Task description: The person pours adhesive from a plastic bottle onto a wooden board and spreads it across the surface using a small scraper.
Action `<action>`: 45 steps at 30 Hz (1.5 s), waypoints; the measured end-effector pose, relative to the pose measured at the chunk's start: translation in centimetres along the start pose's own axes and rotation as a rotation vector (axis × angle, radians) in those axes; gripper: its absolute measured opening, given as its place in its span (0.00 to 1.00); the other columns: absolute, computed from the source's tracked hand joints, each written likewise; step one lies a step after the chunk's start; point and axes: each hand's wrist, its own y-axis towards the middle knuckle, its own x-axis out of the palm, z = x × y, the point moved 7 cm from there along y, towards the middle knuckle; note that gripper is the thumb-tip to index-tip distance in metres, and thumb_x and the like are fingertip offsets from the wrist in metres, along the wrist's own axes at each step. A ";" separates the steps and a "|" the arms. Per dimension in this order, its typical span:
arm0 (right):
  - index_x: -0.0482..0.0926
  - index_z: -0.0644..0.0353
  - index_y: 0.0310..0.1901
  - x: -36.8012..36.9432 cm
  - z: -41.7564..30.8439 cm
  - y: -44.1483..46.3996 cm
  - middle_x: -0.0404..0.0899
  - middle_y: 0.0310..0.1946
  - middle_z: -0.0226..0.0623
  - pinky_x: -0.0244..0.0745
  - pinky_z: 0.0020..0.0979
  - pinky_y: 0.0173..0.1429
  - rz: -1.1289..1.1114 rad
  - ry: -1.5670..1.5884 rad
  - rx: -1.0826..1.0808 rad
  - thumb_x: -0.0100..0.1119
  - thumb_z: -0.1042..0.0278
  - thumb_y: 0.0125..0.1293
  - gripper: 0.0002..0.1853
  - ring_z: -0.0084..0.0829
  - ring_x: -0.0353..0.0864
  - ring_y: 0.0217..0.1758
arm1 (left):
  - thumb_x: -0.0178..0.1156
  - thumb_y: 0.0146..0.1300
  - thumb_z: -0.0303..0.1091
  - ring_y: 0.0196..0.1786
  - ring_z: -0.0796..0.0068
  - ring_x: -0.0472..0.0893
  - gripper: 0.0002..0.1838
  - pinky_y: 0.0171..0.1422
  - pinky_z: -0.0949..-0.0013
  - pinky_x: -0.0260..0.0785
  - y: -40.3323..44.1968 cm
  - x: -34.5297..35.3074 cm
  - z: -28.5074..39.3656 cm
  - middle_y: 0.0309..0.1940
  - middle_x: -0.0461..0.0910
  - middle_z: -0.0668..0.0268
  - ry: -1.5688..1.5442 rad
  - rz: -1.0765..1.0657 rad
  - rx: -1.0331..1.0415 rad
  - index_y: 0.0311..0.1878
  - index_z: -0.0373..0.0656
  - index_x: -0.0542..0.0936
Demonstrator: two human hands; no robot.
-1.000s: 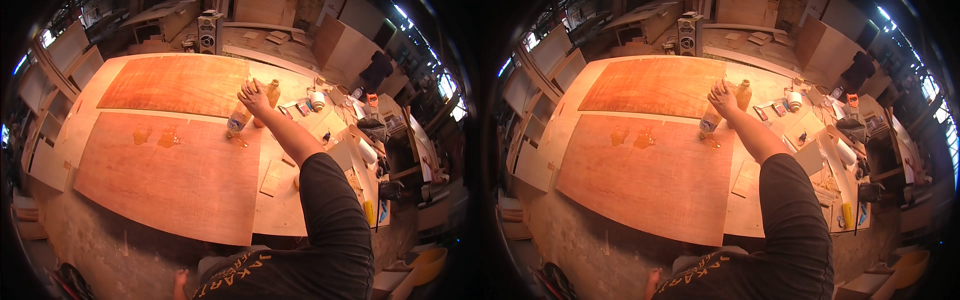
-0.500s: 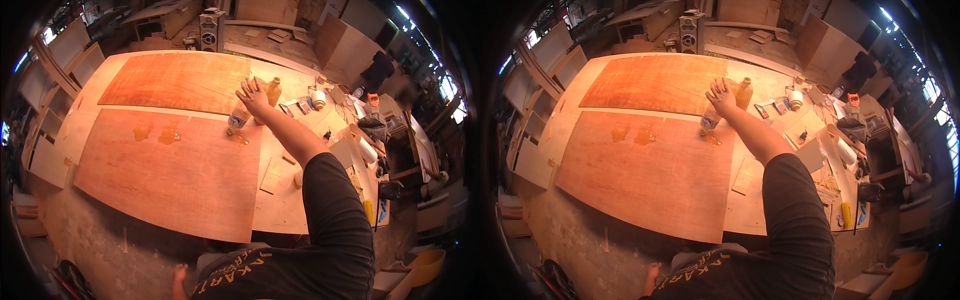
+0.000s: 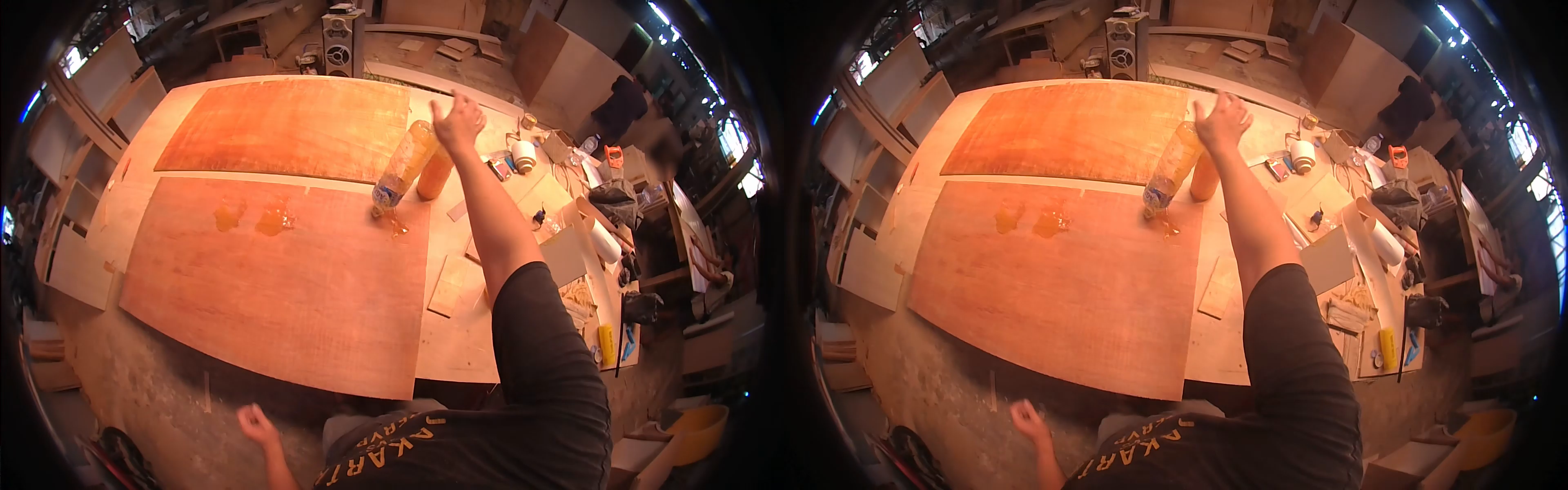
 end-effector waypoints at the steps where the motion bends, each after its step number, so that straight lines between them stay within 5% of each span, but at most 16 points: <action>1: 0.72 0.53 0.71 0.0 1.5 0.4 0.68 0.72 0.49 0.51 0.67 0.78 -0.035 0.064 0.125 0.62 0.37 0.67 0.38 0.52 0.58 0.80 | 0.64 0.70 0.28 0.31 0.77 0.68 0.06 0.34 0.69 0.63 3.4 2.9 4.1 0.29 0.70 0.71 -0.111 -0.011 0.099 0.41 0.34 0.78; 3: 0.74 0.58 0.70 -0.8 4.3 0.8 0.73 0.69 0.52 0.60 0.62 0.76 -0.096 0.188 0.385 0.63 0.38 0.68 0.38 0.53 0.67 0.76 | 0.68 0.65 0.29 0.39 0.73 0.73 0.23 0.47 0.69 0.70 9.0 12.0 10.5 0.39 0.74 0.68 -0.395 -0.189 0.167 0.61 0.33 0.74; 4: 0.74 0.55 0.70 1.3 6.6 1.5 0.75 0.68 0.50 0.64 0.60 0.73 -0.162 0.319 0.388 0.63 0.39 0.68 0.37 0.50 0.69 0.74 | 0.72 0.62 0.32 0.52 0.67 0.77 0.32 0.59 0.63 0.72 10.9 18.4 11.9 0.51 0.77 0.61 -0.328 -0.329 0.142 0.66 0.33 0.71; 5: 0.75 0.53 0.70 4.6 9.8 2.4 0.76 0.68 0.48 0.68 0.58 0.69 -0.226 0.450 0.389 0.63 0.39 0.68 0.36 0.48 0.71 0.73 | 0.75 0.59 0.34 0.63 0.61 0.75 0.37 0.68 0.59 0.70 12.3 21.7 22.6 0.59 0.76 0.55 -0.153 -0.472 0.077 0.69 0.34 0.69; 6: 0.75 0.50 0.70 6.7 11.9 2.6 0.78 0.67 0.46 0.72 0.57 0.66 -0.288 0.580 0.389 0.64 0.39 0.68 0.35 0.46 0.74 0.71 | 0.79 0.56 0.36 0.68 0.55 0.74 0.43 0.73 0.57 0.67 13.8 27.2 26.7 0.63 0.75 0.50 -0.243 -0.549 0.266 0.71 0.35 0.68; 9: 0.74 0.50 0.71 4.3 9.5 -0.3 0.80 0.65 0.40 0.75 0.49 0.64 -0.422 0.692 0.513 0.65 0.38 0.67 0.37 0.41 0.77 0.67 | 0.81 0.52 0.42 0.77 0.47 0.66 0.56 0.80 0.53 0.61 16.0 40.3 38.0 0.74 0.66 0.43 -0.326 -0.669 0.459 0.78 0.34 0.58; 10: 0.73 0.53 0.72 4.1 9.2 -0.7 0.81 0.64 0.35 0.76 0.45 0.62 -0.418 0.675 0.502 0.64 0.47 0.68 0.34 0.38 0.79 0.65 | 0.81 0.51 0.44 0.79 0.48 0.64 0.58 0.81 0.54 0.60 16.5 43.7 40.0 0.76 0.64 0.43 -0.342 -0.694 0.479 0.79 0.35 0.57; 13: 0.72 0.71 0.69 4.5 9.0 -1.8 0.81 0.61 0.58 0.78 0.37 0.63 -0.333 0.901 0.380 0.64 0.60 0.67 0.33 0.42 0.83 0.62 | 0.82 0.49 0.46 0.80 0.49 0.64 0.61 0.81 0.56 0.60 17.5 50.8 43.6 0.77 0.63 0.43 -0.362 -0.745 0.474 0.80 0.35 0.55; 14: 0.71 0.70 0.71 5.5 10.2 -1.9 0.79 0.63 0.56 0.77 0.36 0.64 -0.335 0.892 0.401 0.62 0.69 0.62 0.34 0.42 0.81 0.63 | 0.82 0.49 0.46 0.79 0.49 0.65 0.62 0.81 0.56 0.61 17.7 52.4 44.4 0.77 0.63 0.43 -0.363 -0.756 0.467 0.80 0.35 0.55; 20: 0.61 0.63 0.75 9.0 12.7 -5.4 0.77 0.63 0.55 0.73 0.39 0.70 -0.351 0.644 0.289 0.74 0.70 0.52 0.48 0.48 0.77 0.69 | 0.83 0.46 0.43 0.71 0.53 0.75 0.58 0.74 0.58 0.70 17.6 55.9 45.1 0.70 0.73 0.48 -0.364 -0.842 0.513 0.77 0.36 0.61; 27: 0.65 0.57 0.69 10.0 12.0 -6.1 0.82 0.59 0.53 0.78 0.42 0.67 -0.257 0.617 0.216 0.76 0.67 0.51 0.43 0.49 0.83 0.64 | 0.83 0.45 0.40 0.64 0.59 0.81 0.50 0.68 0.59 0.74 18.1 56.2 44.5 0.62 0.80 0.51 -0.370 -0.769 0.531 0.72 0.38 0.70; 35: 0.64 0.59 0.69 12.1 8.8 -5.9 0.81 0.60 0.54 0.78 0.41 0.67 -0.332 0.681 0.173 0.80 0.65 0.50 0.46 0.47 0.81 0.65 | 0.82 0.47 0.41 0.65 0.58 0.81 0.48 0.69 0.59 0.74 19.0 54.7 43.2 0.62 0.81 0.51 -0.425 -0.748 0.487 0.71 0.37 0.70; 45: 0.48 0.66 0.76 12.5 8.1 -6.6 0.69 0.69 0.58 0.70 0.40 0.75 -0.384 0.816 0.054 0.78 0.71 0.51 0.56 0.46 0.71 0.74 | 0.83 0.45 0.36 0.68 0.56 0.78 0.52 0.73 0.57 0.72 18.4 54.3 43.2 0.66 0.76 0.51 -0.514 -0.807 0.543 0.74 0.39 0.67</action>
